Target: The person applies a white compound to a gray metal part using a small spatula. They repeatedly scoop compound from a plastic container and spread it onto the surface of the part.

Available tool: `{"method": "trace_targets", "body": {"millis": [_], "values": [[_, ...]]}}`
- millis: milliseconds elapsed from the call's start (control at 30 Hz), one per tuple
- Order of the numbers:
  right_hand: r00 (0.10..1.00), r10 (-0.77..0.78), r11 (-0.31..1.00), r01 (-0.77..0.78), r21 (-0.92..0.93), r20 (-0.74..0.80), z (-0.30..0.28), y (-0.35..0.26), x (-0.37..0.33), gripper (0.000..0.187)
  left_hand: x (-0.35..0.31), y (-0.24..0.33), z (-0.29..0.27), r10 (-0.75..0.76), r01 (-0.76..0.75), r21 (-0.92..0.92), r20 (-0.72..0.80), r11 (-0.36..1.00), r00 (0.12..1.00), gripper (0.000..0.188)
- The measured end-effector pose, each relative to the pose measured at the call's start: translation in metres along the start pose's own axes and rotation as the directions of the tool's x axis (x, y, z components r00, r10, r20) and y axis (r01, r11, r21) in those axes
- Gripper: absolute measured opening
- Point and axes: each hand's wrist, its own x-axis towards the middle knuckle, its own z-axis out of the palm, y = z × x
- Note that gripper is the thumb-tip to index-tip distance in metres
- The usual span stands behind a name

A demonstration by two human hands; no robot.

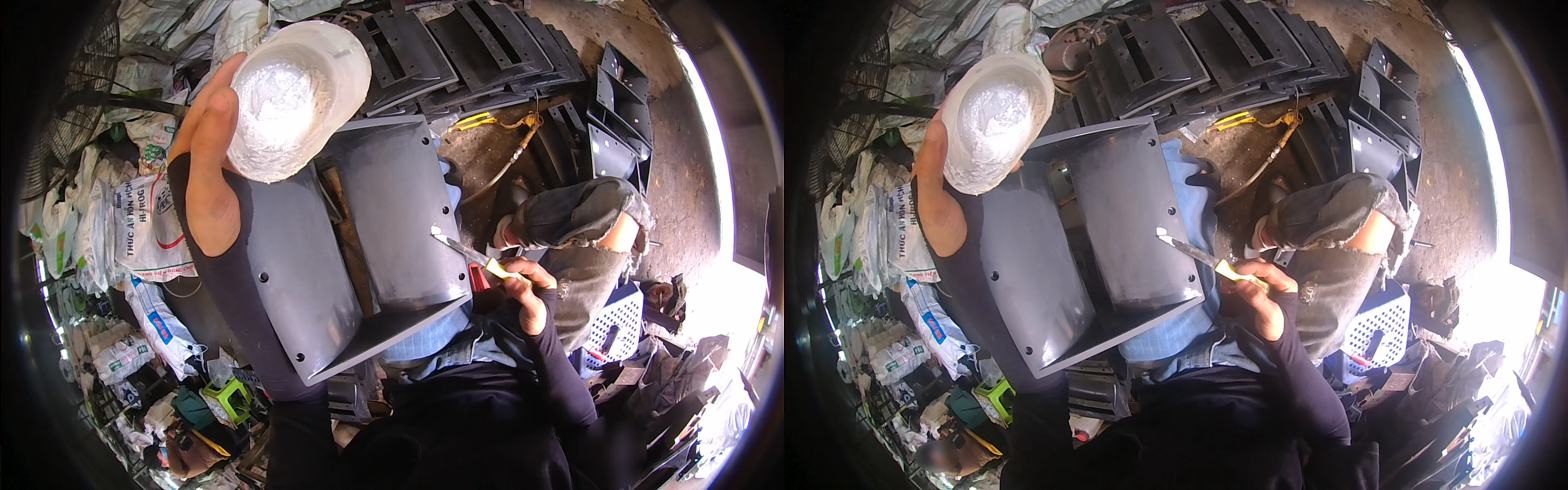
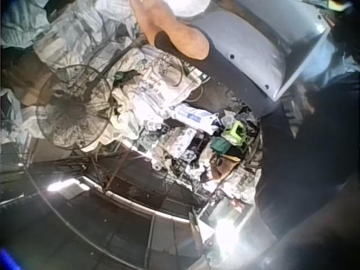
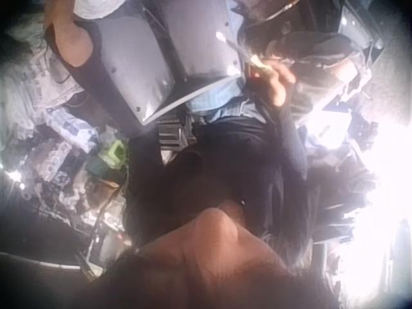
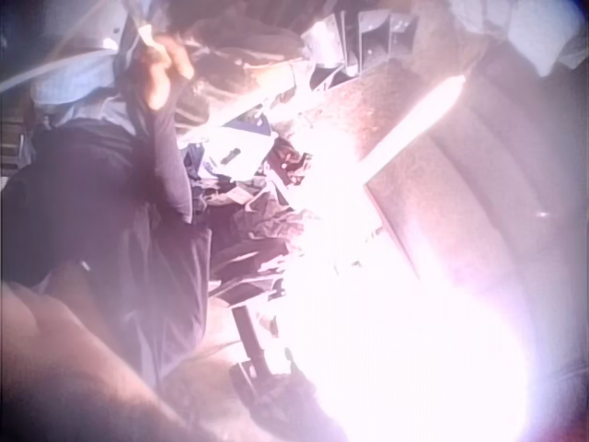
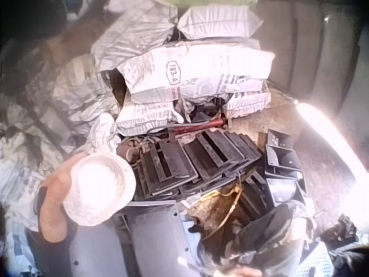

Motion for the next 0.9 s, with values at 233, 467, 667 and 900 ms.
{"method": "trace_targets", "body": {"millis": [233,467,667,900], "values": [[0.996,0.088,0.996,-0.087,0.025,-0.026,0.0022,-0.0033,0.0016,0.018,0.0005,0.0013,0.0008,-0.011,0.011,0.006,0.011,1.0,1.0,0.059],[1.0,0.013,0.997,-0.015,0.074,0.028,-0.0024,-0.0043,0.0017,0.017,-0.0002,-0.0008,-0.0011,-0.019,0.02,-0.039,0.024,0.999,1.0,0.059],[1.0,0.003,0.999,-0.002,0.045,-0.029,0.002,0.002,0.004,0.018,0.0013,-0.001,-0.0021,-0.001,0.0,0.019,0.038,1.0,0.999,0.061],[0.994,0.086,0.994,-0.082,0.067,-0.067,0.0,0.0019,0.0005,0.018,-0.0006,-0.0049,-0.0045,0.001,-0.001,0.005,0.012,1.0,1.0,0.06]]}}
